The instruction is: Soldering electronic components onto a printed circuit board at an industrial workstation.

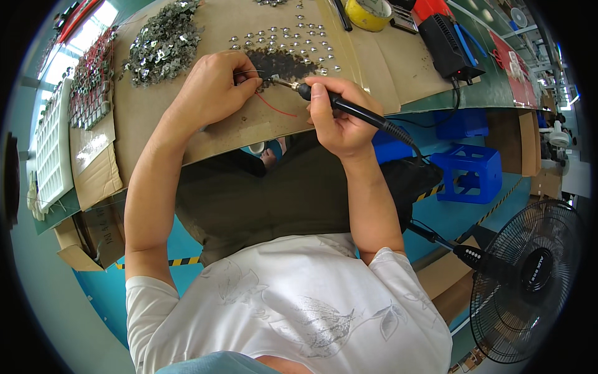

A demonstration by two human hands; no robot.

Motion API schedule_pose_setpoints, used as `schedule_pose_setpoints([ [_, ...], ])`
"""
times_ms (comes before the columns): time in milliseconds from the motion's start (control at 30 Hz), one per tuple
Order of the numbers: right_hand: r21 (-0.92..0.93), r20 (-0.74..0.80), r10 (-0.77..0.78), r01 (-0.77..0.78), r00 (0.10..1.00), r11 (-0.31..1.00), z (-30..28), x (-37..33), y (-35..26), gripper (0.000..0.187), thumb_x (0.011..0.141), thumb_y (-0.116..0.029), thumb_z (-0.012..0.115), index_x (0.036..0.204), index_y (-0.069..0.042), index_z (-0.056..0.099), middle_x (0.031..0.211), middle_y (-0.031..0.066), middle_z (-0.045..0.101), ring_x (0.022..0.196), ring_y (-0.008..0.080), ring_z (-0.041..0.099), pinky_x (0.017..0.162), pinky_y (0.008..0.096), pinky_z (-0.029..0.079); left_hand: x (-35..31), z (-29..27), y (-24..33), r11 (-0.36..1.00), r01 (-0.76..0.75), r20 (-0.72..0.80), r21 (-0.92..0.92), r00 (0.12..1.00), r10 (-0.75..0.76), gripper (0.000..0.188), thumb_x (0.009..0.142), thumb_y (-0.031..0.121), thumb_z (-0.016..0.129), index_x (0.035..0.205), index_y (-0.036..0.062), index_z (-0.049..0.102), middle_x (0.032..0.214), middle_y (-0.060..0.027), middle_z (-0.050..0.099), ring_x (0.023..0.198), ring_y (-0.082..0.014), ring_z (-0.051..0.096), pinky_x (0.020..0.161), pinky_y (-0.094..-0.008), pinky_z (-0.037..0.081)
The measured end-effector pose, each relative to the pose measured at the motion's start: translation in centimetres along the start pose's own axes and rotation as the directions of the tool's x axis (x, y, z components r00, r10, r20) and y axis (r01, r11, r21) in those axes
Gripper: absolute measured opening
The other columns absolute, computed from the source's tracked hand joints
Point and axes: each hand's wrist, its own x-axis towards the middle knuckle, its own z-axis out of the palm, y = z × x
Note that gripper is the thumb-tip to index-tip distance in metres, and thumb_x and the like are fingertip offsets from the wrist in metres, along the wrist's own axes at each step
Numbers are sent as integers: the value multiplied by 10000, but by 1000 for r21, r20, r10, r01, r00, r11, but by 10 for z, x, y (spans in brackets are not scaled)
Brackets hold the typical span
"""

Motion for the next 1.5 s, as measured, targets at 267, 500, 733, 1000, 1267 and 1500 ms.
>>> schedule_pose_setpoints([
  [267, 4, 13, -11, 11, 1000, 1000, 0, 1, 2, 75, 954, -49, 706, 979, 4, 752, 634, 18, 677, 514, 60, 632, 483, 190, 456, 1, 1, 0, 1000, -17, -13, 6, 1000, 17, 185, 814, 140, 660, 880, -4, 756, 851, -205, 745, 869, -394, 722, 823, -455, 575],
  [500, 221, -108, 68, -43, 992, 974, -2, -3, -2, 123, 1001, -54, 661, 1056, 34, 727, 687, 65, 693, 517, 63, 608, 490, 203, 499, 0, 5, -4, 1000, -21, -43, 10, 999, 21, 177, 824, 153, 759, 869, -17, 745, 784, -160, 723, 743, -305, 707, 720, -407, 560],
  [733, -274, 17, -102, 103, 995, 956, -35, 26, 9, 248, 962, -69, 750, 1209, -66, 734, 854, 53, 770, 568, 83, 610, 517, 230, 459, -1, 5, -4, 998, -50, -61, 23, 997, 52, 175, 827, 153, 755, 855, -19, 738, 792, -165, 725, 754, -318, 707, 727, -412, 560],
  [1000, -481, 325, -323, 449, 889, 753, -31, 42, 13, 279, 807, 46, 808, 1064, -56, 763, 925, 80, 776, 760, 228, 690, 691, 317, 547, 0, 6, -6, 998, -59, -57, 28, 997, 60, 164, 826, 138, 741, 858, -22, 737, 808, -173, 727, 767, -325, 709, 739, -418, 561],
  [1267, -372, 393, -400, 541, 828, 755, -6, 39, 9, 319, 794, 36, 783, 1083, -92, 740, 809, 72, 703, 684, 265, 615, 632, 357, 508, 0, 6, -6, 998, -49, -56, 24, 997, 51, 165, 821, 140, 745, 868, -18, 741, 793, -170, 730, 744, -319, 714, 722, -408, 564],
  [1500, -356, 384, -393, 527, 836, 772, 3, 37, 6, 307, 794, 32, 784, 1073, -83, 734, 794, 72, 689, 682, 267, 615, 642, 367, 509, 0, 6, -6, 998, -57, -62, 22, 996, 58, 173, 817, 146, 750, 871, -18, 742, 779, -164, 724, 734, -313, 710, 716, -406, 561],
])
